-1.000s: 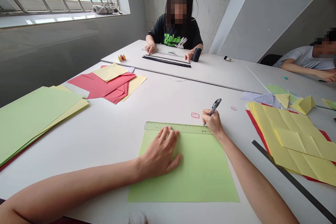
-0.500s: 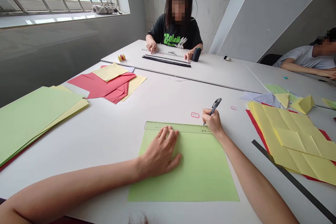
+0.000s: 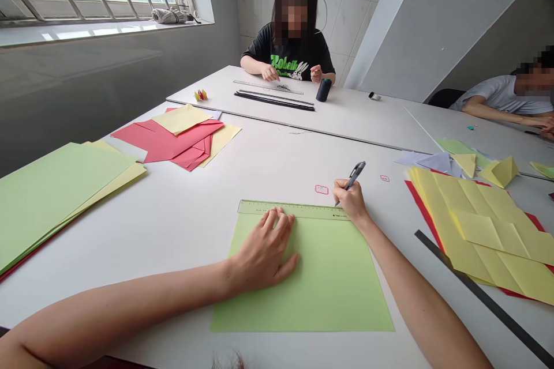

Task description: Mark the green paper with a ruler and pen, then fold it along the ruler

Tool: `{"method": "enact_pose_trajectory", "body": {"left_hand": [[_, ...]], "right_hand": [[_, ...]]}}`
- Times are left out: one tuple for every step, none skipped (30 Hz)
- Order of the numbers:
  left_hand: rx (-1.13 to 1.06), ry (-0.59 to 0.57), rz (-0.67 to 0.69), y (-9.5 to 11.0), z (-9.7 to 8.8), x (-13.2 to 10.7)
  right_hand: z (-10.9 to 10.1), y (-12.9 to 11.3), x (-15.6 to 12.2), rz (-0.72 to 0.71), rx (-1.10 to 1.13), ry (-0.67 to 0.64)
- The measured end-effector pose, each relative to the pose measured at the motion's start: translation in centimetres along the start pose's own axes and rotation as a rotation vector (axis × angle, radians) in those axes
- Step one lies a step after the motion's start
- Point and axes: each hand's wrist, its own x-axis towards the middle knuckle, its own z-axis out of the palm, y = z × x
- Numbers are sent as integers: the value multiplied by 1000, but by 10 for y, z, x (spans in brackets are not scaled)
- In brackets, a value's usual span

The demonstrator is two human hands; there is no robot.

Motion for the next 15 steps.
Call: {"method": "enact_pose_trajectory", "body": {"left_hand": [[-5, 4, -2, 0, 0, 0], [-6, 7, -2, 0, 0, 0], [-4, 8, 0, 0, 0, 0], [2, 5, 4, 0, 0, 0], [12, 1, 7, 0, 0, 0], [21, -5, 9, 0, 0, 0], [28, -12, 11, 0, 0, 0], [32, -17, 9, 0, 0, 0], [33, -19, 8, 0, 0, 0], [34, -21, 7, 0, 0, 0], [34, -22, 7, 0, -1, 0], [34, -24, 7, 0, -1, 0], [34, -25, 9, 0, -1, 0], [33, -28, 10, 0, -1, 0], [32, -30, 12, 0, -1, 0]], "right_hand": [[0, 0, 0, 2, 1, -2], [0, 1, 0, 4, 2, -2], [0, 1, 0, 5, 4, -1], [0, 1, -1, 7, 7, 2], [0, 1, -1, 8, 11, 5], [0, 1, -1, 10, 16, 9], [-1, 1, -1, 12, 24, 13], [-1, 1, -1, 14, 33, 18], [-1, 1, -1, 15, 46, 22], [0, 1, 0, 17, 61, 27], [0, 2, 0, 20, 80, 33], [0, 2, 0, 22, 101, 41], [0, 2, 1, 25, 127, 51], [0, 3, 2, 28, 157, 64], [0, 3, 3, 31, 192, 81]]}}
